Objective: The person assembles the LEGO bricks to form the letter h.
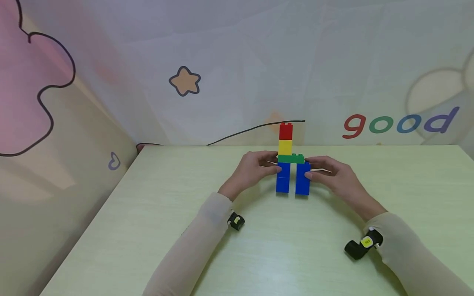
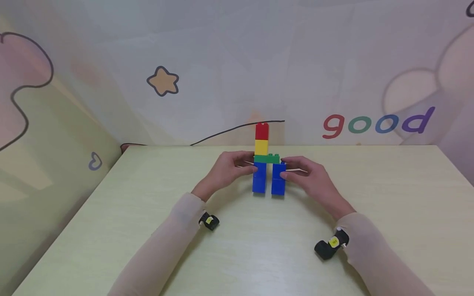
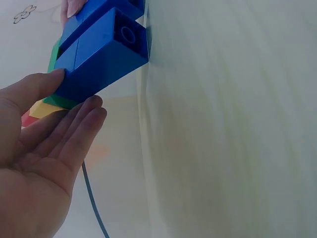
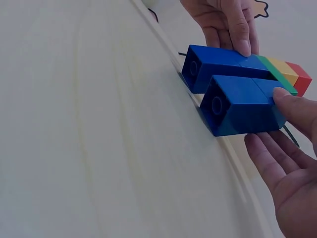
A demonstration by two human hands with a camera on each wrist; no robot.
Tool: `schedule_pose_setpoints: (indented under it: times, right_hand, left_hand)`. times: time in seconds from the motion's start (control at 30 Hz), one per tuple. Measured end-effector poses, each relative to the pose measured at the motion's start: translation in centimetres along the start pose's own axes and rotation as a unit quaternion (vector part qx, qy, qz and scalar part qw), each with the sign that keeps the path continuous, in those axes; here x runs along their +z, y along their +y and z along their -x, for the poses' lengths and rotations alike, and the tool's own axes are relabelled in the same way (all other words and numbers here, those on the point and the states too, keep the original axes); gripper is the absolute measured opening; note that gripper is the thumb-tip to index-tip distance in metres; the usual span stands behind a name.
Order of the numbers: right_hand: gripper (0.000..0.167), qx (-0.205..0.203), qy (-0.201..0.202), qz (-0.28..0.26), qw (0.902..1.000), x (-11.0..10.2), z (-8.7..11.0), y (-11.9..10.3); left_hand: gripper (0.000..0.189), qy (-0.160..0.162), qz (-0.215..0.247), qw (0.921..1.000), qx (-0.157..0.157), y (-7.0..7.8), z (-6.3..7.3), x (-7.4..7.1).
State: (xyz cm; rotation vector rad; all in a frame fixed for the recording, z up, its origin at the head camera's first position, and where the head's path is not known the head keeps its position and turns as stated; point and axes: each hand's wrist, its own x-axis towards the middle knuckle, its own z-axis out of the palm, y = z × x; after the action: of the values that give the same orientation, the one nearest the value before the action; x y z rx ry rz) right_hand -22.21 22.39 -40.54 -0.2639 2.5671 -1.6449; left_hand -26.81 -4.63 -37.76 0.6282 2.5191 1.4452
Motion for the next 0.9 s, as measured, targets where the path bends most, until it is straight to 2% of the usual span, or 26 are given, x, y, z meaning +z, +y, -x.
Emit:
schedule_pose_setpoints:
  times: [0.5, 0.67, 0.9]
  right_hand:
    - [0.074, 0.027, -0.029, -0.002, 0.9992, 0.1, -0.1, 0.1]
    - [0.074, 0.031, -0.031, -0.003, 0.9991, 0.2, -0.2, 0.4]
    - [0.069, 0.029, -0.034, -0.011, 0.9990, 0.3, -0.1, 0.5]
  left_hand:
    - [0.054, -0.014, 0.016, 0.9997, -0.016, -1.0, -0.5, 0.0]
    - [0.053, -0.018, 0.037, 0.9990, -0.019, -1.4, -0.5, 0.1]
    - [0.054, -0.024, 0.037, 0.9985, -0.033, -1.4, -0.3, 0.0]
